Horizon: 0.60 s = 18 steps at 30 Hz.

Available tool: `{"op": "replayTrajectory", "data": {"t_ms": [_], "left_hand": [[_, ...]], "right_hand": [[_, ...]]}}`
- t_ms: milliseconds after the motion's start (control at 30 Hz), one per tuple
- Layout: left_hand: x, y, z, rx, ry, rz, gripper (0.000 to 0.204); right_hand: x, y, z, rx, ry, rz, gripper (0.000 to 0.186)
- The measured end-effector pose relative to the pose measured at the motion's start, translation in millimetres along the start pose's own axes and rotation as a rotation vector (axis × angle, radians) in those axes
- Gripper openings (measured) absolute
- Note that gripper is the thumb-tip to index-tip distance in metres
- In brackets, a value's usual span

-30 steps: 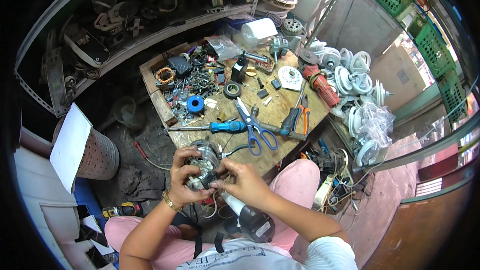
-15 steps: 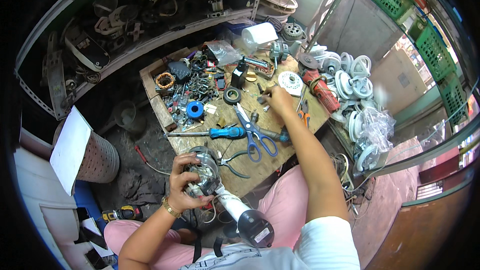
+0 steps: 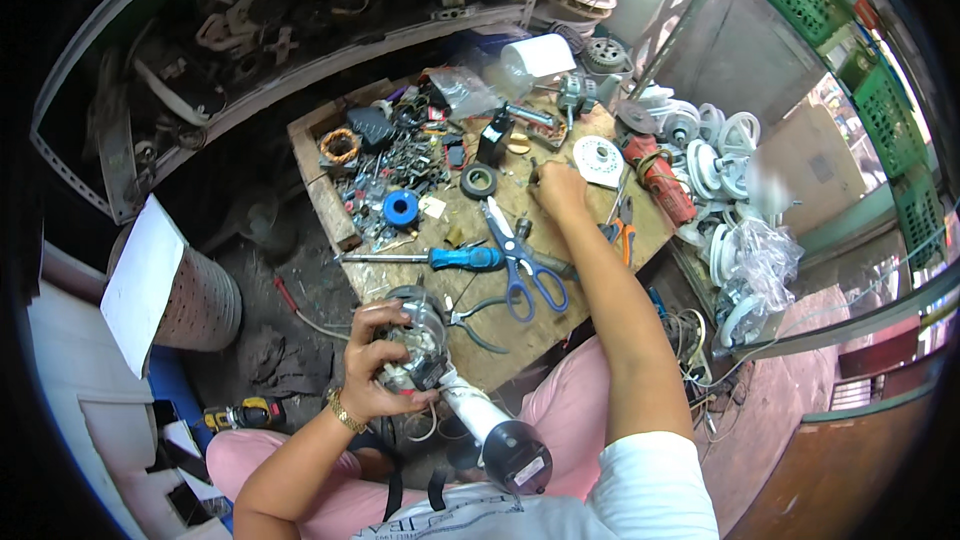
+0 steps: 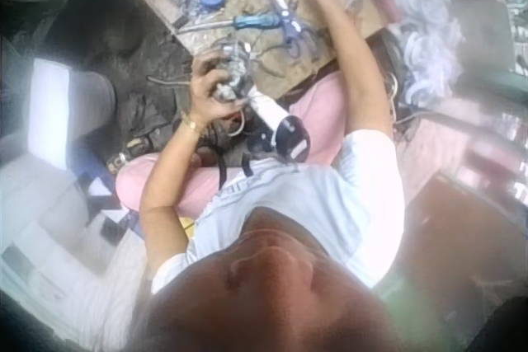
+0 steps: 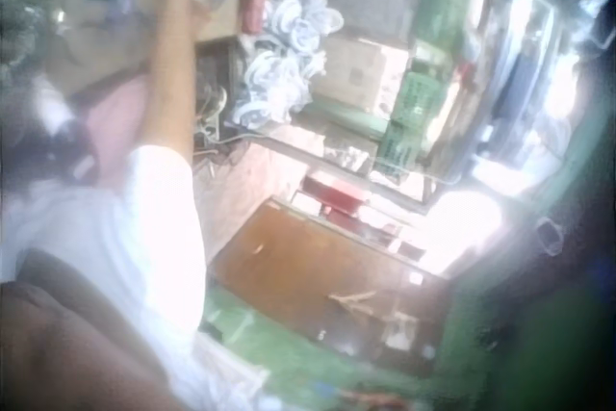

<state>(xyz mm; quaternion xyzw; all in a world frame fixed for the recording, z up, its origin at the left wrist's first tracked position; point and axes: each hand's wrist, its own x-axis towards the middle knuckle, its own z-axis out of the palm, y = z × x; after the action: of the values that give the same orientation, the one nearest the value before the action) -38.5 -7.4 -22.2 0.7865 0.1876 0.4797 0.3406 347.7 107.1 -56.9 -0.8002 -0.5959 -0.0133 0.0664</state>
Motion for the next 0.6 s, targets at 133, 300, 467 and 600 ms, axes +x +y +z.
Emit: {"op": "replayTrajectory", "data": {"t_ms": [133, 300, 467, 600], "left_hand": [[4, 0, 6, -0.019, -0.028, 0.020, 0.049], [-3, 0, -1, -0.033, 0.009, -0.013, 0.049], [-1, 3, -1, -0.054, 0.003, -0.016, 0.049], [4, 8, 0, -0.059, 0.017, -0.026, 0.045]], "right_hand": [[-7, 9, 5, -0.005, 0.073, 0.029, 0.018], [-41, -47, -44, 0.940, -0.118, 0.147, 0.015], [-103, -74, -81, 1.595, -0.364, 0.299, 0.020], [-143, -92, -97, 2.017, -0.623, 0.457, 0.020]]}}
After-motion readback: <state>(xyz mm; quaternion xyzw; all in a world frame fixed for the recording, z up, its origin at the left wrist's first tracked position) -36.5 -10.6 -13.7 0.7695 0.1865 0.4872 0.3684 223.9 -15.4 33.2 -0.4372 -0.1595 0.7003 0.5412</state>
